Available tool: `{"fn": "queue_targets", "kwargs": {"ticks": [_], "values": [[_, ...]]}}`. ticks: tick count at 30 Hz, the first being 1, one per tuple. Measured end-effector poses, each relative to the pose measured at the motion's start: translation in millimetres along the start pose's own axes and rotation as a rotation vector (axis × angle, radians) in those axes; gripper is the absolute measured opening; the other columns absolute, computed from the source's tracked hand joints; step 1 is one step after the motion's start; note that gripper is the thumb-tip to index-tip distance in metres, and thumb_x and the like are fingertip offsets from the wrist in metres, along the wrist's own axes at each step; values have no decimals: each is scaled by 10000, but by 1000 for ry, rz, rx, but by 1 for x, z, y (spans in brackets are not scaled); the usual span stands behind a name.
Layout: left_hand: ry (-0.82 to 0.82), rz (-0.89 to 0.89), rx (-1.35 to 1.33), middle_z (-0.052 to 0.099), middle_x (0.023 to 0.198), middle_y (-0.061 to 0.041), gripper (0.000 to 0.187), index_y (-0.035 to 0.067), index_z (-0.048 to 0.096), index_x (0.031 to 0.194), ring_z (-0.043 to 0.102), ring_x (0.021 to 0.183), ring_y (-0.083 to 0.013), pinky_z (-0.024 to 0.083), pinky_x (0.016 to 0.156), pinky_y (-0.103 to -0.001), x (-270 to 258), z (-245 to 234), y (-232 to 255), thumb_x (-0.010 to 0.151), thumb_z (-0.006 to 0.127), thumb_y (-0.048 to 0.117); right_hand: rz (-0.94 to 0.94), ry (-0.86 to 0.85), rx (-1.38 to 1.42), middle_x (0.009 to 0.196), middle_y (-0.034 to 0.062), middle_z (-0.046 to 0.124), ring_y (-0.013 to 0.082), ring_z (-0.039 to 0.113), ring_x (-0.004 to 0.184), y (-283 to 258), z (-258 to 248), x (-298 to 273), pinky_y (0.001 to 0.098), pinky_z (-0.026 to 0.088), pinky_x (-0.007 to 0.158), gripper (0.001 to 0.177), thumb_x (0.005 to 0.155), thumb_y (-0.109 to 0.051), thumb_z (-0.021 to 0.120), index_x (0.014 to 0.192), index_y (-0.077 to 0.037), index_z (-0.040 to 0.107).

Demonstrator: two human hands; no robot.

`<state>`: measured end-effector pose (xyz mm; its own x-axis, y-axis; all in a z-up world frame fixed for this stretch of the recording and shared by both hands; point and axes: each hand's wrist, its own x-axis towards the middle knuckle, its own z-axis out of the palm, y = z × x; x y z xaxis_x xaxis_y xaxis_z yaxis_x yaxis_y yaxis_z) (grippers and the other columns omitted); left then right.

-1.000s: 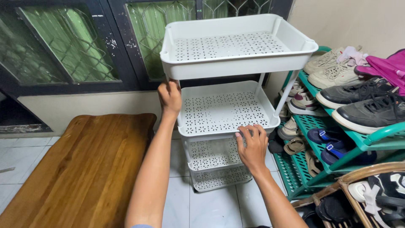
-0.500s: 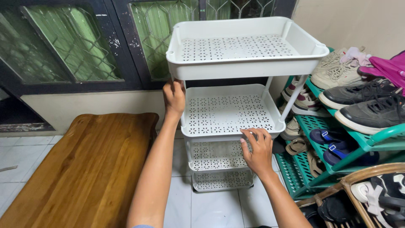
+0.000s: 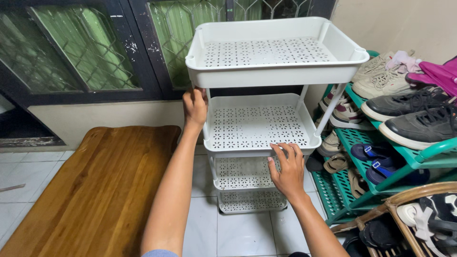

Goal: The person disassembles a white three-tier plastic storage shelf by hand. They remove the top handle, then detach the top tray, and finally pull out the vertical support poles from the remaining trays. The removed parts are placed on a nearby wooden table.

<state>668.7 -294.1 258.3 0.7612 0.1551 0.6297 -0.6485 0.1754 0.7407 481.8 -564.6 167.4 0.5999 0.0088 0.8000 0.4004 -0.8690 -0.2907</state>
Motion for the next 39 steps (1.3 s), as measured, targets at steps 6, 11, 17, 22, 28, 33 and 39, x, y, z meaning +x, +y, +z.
{"fn": "queue_targets", "kwargs": {"ticks": [6, 11, 17, 22, 28, 33, 39], "values": [[-41, -143, -95, 405, 609, 43, 331, 76, 509, 803, 324, 479, -52, 258, 438, -251, -3, 3, 13, 1029, 439, 307, -25, -1, 19, 1260, 82, 647, 293, 577, 1194, 19, -26, 19, 445, 430, 921, 397, 877, -206, 715, 1267, -147, 671], [-66, -39, -41, 452, 630, 33, 312, 66, 546, 848, 388, 517, -58, 304, 459, -244, -5, 8, 29, 1006, 431, 309, -32, 251, 16, 1262, 179, 620, 361, 565, 1157, 54, -52, 54, 457, 442, 1017, 432, 941, -147, 737, 1331, -17, 602], [2, 68, -50, 466, 726, 36, 288, 44, 543, 1076, 388, 587, -50, 297, 503, -233, -8, 21, 31, 1005, 426, 297, 134, 368, 318, 1398, 194, 542, 287, 577, 1257, 100, -66, 120, 395, 467, 1050, 576, 1053, -173, 704, 1506, 5, 395], [18, 136, -1, 469, 784, 28, 405, -1, 545, 1162, 394, 654, -60, 314, 560, -244, -7, 23, 26, 1032, 418, 360, 106, 279, 776, 1482, 148, 521, 177, 565, 1192, 121, -61, 164, 308, 484, 1032, 704, 1133, -385, 559, 1612, -7, 210], [14, 251, 55, 580, 891, -17, 491, -21, 535, 1238, 518, 749, -89, 427, 649, -243, -12, 21, 35, 1047, 407, 413, 161, 358, 686, 1278, 86, 529, 110, 465, 896, 111, -43, 173, 259, 400, 726, 846, 1082, -605, 449, 1658, -22, 239], [31, 248, 69, 520, 857, 7, 505, -8, 540, 1253, 460, 713, -70, 374, 616, -236, -13, 12, 37, 1041, 404, 431, 99, 450, 670, 1211, 63, 557, 80, 439, 823, 99, -33, 175, 243, 382, 716, 793, 1124, -618, 469, 1602, -3, 323], [27, 251, 68, 492, 812, 22, 403, -8, 536, 1192, 437, 688, -67, 348, 602, -237, -10, 6, 17, 1081, 422, 363, 113, 457, 701, 1020, 13, 555, 72, 447, 758, 97, -36, 169, 232, 343, 637, 774, 1120, -616, 486, 1547, 18, 364]]}}
